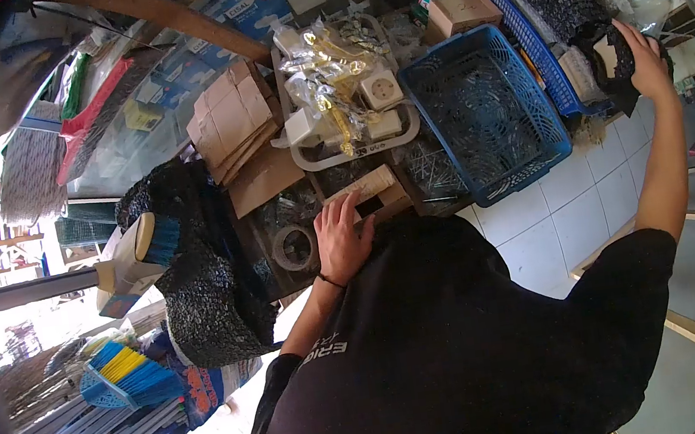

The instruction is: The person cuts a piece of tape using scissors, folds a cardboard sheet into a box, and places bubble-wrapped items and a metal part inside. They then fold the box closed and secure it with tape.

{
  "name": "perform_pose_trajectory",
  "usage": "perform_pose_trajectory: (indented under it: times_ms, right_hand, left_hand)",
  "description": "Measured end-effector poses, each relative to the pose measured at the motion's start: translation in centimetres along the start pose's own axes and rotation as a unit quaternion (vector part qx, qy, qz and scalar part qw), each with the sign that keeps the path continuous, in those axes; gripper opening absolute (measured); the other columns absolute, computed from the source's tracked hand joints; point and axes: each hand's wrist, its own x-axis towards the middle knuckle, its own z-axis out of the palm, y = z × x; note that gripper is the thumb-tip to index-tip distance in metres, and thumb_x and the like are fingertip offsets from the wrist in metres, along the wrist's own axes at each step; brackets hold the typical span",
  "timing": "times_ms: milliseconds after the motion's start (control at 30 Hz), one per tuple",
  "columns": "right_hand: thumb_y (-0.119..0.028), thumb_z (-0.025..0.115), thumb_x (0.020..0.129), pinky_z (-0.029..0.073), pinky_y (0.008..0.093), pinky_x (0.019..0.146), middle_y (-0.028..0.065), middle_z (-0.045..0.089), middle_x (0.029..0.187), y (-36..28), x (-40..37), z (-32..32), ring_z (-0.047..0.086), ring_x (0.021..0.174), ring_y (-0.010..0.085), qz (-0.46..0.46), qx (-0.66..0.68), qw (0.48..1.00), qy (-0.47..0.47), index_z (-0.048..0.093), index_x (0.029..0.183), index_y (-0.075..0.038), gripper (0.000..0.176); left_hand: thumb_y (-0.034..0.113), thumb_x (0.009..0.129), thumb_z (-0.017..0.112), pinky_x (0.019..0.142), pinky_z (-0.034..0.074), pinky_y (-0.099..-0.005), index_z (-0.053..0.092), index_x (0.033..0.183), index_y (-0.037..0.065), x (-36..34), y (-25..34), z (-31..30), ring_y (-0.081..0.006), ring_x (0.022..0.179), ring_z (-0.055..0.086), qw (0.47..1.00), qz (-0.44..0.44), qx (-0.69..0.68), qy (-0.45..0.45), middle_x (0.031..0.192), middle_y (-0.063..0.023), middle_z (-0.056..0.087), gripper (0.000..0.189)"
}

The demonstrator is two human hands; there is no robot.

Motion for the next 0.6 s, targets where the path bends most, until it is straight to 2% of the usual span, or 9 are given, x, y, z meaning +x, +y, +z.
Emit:
perform_pose_trajectory:
  times_ms: [233, 400, 500, 533, 600]
  right_hand:
    - [0.024, 0.045, 0.065, 0.038, 0.0408, 0.100, 0.0001, 0.040, 0.139, -1.5, -0.3, -3.1, 0.041, 0.119, 0.0304, -0.044, 0.017, 0.999, 0.016, 0.038, 0.136, -0.028, 0.088]
    - [0.024, 0.045, 0.065, 0.036, 0.0399, 0.103, 0.0009, 0.036, 0.142, -2.1, 0.0, -0.4, 0.036, 0.127, 0.0302, -0.090, 0.032, 0.995, 0.014, 0.036, 0.137, -0.030, 0.091]
    - [0.024, 0.041, 0.066, 0.031, 0.0368, 0.106, 0.0060, 0.037, 0.141, -3.6, -1.1, -0.9, 0.036, 0.128, 0.0310, -0.074, 0.058, 0.994, 0.047, 0.037, 0.138, -0.024, 0.087]
    - [0.023, 0.043, 0.066, 0.032, 0.0363, 0.106, 0.0064, 0.036, 0.142, -4.3, -1.8, -1.6, 0.036, 0.128, 0.0307, -0.075, 0.042, 0.994, 0.062, 0.035, 0.139, -0.022, 0.087]
    - [0.021, 0.044, 0.069, 0.036, 0.0369, 0.102, 0.0060, 0.039, 0.140, -7.3, -3.8, -3.8, 0.039, 0.127, 0.0298, -0.113, 0.117, 0.978, 0.127, 0.039, 0.138, -0.022, 0.081]
  left_hand:
    - [0.019, 0.079, 0.065, 0.090, 0.036, -0.0425, 0.049, 0.121, 0.008, -0.1, -0.3, 0.1, -0.0301, 0.102, 0.050, 1.000, 0.008, 0.004, -0.005, 0.107, -0.0119, 0.054, 0.047]
    - [0.019, 0.079, 0.065, 0.089, 0.037, -0.0417, 0.050, 0.120, 0.007, 0.0, -0.3, 0.2, -0.0294, 0.101, 0.050, 1.000, 0.009, 0.003, -0.002, 0.107, -0.0114, 0.054, 0.046]
    - [0.016, 0.079, 0.065, 0.089, 0.038, -0.0418, 0.052, 0.117, 0.006, -0.1, -0.1, -0.3, -0.0313, 0.101, 0.051, 1.000, 0.003, -0.026, 0.013, 0.105, -0.0118, 0.056, 0.041]
    - [0.015, 0.080, 0.065, 0.088, 0.040, -0.0405, 0.053, 0.116, 0.005, -0.3, -0.3, -0.4, -0.0304, 0.100, 0.053, 0.998, -0.013, -0.063, 0.019, 0.107, -0.0122, 0.056, 0.039]
    - [0.012, 0.082, 0.064, 0.085, 0.045, -0.0378, 0.055, 0.114, 0.003, -0.4, -0.5, -0.2, -0.0287, 0.097, 0.057, 0.989, -0.041, -0.139, 0.033, 0.110, -0.0131, 0.058, 0.034]
